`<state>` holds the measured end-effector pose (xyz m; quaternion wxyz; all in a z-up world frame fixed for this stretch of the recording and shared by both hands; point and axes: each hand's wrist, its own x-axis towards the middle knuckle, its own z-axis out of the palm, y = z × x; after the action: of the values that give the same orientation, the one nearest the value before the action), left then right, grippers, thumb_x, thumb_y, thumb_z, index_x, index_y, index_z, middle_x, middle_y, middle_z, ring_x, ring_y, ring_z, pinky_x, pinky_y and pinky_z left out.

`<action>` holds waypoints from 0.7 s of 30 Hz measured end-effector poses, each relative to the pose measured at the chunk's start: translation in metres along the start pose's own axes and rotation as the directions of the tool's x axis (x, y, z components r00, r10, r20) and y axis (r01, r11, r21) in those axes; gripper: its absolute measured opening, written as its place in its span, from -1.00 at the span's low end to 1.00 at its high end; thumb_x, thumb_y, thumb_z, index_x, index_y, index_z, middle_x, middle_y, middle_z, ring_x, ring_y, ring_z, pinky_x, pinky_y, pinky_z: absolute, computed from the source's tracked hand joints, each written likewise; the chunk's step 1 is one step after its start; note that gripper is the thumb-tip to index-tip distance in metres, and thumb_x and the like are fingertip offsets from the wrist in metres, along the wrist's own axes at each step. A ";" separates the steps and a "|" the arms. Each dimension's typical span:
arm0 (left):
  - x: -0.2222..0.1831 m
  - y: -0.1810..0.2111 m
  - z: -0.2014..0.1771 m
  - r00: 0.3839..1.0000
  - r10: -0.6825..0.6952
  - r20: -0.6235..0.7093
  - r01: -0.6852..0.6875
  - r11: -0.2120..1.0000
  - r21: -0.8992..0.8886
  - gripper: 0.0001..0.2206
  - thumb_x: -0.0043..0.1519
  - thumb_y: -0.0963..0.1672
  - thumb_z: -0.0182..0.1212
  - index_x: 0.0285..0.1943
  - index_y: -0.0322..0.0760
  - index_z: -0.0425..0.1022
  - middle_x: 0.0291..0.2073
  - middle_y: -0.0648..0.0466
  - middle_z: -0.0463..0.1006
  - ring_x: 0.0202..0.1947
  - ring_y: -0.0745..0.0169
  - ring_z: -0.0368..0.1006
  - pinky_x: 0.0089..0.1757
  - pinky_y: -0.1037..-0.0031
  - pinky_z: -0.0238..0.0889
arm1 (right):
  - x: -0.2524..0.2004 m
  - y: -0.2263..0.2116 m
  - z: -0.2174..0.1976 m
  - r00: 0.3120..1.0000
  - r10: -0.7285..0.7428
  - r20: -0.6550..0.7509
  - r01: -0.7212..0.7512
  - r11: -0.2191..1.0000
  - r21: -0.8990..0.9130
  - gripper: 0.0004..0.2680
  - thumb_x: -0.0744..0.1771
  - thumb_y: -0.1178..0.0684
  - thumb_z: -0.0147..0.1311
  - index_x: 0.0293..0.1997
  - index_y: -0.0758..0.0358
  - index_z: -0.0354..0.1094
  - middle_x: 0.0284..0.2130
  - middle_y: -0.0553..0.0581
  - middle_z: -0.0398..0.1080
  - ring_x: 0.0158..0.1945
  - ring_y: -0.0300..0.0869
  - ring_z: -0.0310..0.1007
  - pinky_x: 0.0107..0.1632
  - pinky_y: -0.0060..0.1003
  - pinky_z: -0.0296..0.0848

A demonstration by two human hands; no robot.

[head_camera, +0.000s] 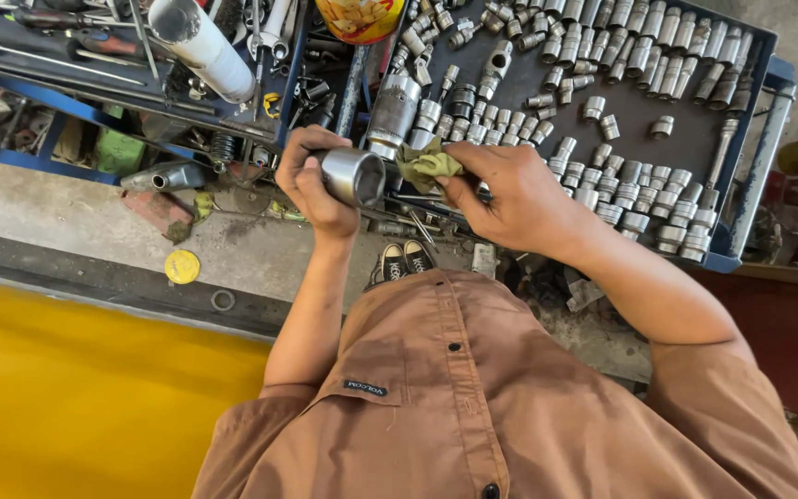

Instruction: Organize and clean socket wrench pieces on a metal tray.

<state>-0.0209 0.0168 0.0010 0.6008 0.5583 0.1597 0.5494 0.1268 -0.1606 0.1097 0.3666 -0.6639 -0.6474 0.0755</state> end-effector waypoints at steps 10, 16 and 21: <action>-0.032 -0.001 0.027 0.998 -0.035 -0.061 0.035 0.999 -0.004 -0.66 0.28 -0.05 -0.21 -0.23 -0.47 0.37 -0.36 -0.12 0.47 -0.33 0.13 0.38 -0.20 0.35 0.29 | -0.004 -0.016 0.035 0.983 -0.023 0.180 0.063 0.973 -0.220 -0.70 0.29 0.12 0.22 0.12 0.36 0.38 -0.68 0.18 0.38 -0.61 0.08 0.43 -0.54 0.01 0.34; -0.031 -0.004 0.022 0.990 0.138 -0.013 -0.137 0.990 0.030 -0.70 0.30 -0.07 -0.14 -0.20 -0.48 0.35 -0.35 -0.18 0.46 -0.36 0.08 0.42 -0.23 0.31 0.35 | -0.014 -0.011 0.043 0.988 0.090 0.127 -0.117 0.967 0.227 -0.81 0.38 0.18 0.04 0.12 0.33 0.35 -0.52 0.23 0.42 -0.48 0.01 0.47 -0.43 -0.17 0.40; -0.028 -0.009 0.013 0.858 0.478 0.188 -0.513 0.817 0.264 -0.69 0.32 -0.08 -0.14 -0.20 -0.50 0.37 -0.43 -0.16 0.51 -0.40 0.02 0.53 -0.32 0.28 0.45 | -0.043 0.033 0.067 0.758 0.315 0.571 -0.613 0.047 0.788 -0.88 0.48 0.20 -0.17 -0.14 0.38 0.28 -0.66 -0.08 0.14 -0.62 -0.30 0.17 -0.54 -0.36 0.16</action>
<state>-0.0158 -0.0108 -0.0146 0.3514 0.6966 0.0572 0.6229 0.1088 -0.1702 0.0264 0.5616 -0.4520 -0.2446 0.6485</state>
